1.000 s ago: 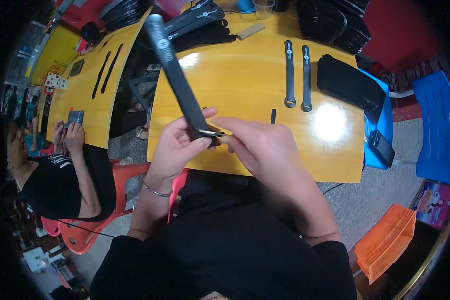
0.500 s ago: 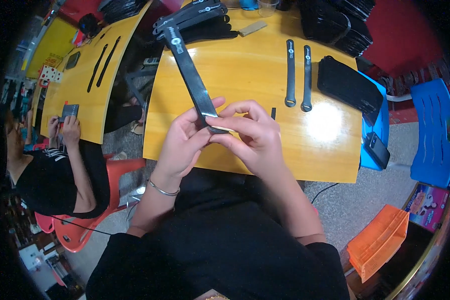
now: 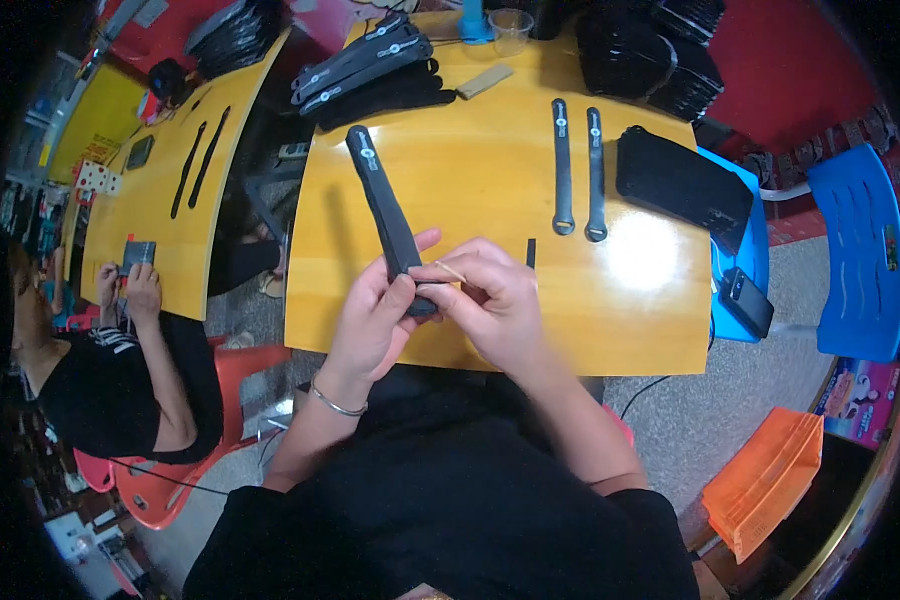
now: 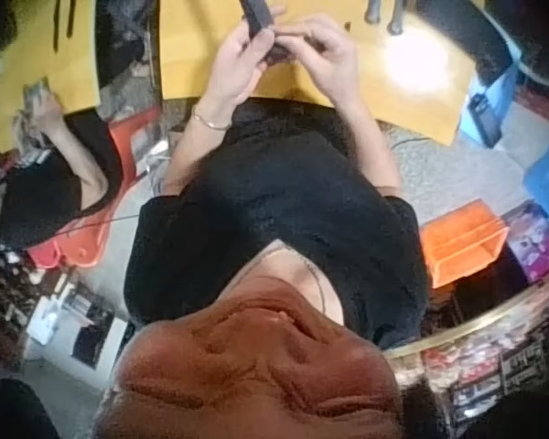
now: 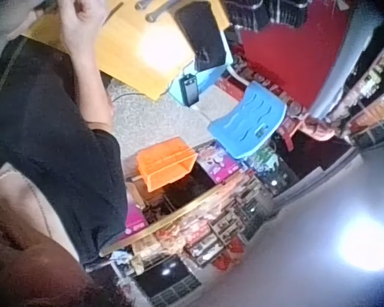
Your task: Assembling and organizing black storage straps with labels on a table in a manufacturing workspace.
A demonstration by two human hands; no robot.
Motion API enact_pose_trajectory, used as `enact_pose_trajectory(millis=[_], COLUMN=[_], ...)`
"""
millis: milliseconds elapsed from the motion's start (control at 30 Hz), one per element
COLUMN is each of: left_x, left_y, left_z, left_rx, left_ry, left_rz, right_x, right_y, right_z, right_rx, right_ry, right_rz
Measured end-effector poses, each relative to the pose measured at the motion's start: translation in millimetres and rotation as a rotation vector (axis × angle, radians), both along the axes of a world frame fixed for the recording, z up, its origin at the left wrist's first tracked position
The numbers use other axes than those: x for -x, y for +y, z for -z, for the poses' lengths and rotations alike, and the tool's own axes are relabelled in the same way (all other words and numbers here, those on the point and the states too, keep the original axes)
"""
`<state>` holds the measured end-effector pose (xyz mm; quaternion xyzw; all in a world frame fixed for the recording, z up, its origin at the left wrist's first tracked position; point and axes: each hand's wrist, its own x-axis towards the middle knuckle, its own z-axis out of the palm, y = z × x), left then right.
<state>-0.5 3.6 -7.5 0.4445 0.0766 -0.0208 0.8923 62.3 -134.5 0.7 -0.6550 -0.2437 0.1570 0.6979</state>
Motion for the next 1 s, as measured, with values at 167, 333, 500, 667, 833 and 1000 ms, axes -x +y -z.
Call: enact_pose_trajectory(millis=[167,333,500,667,833,1000], left_x=[-4.8,16.1,43.9,59.6,100.2,92.2], left_y=[12.9,30.8,56.5,111.3,155.1,135.9], left_z=[1.0,12.7,7.6,5.1,15.6,8.0], left_rx=[-0.115,-0.236,-0.218,-0.699,-0.878,-0.505], left_ry=[0.033,0.081,0.199,0.054,0.192,0.27], left_rz=[0.135,0.519,0.62,0.665,0.744,0.258], right_x=[-1.2,-34.9,-56.4,-105.5,-136.5,-173.0], right_y=[-5.6,-34.4,-48.7,-87.3,-115.6,-61.3], right_z=[1.8,-10.4,-46.6,-81.2,-132.4,-95.0], right_rx=[-0.026,-0.11,0.017,0.018,0.021,0.221], right_ry=[0.021,0.207,-0.111,-0.364,-0.704,-0.931], right_rz=[0.009,0.36,0.274,0.515,0.724,0.47])
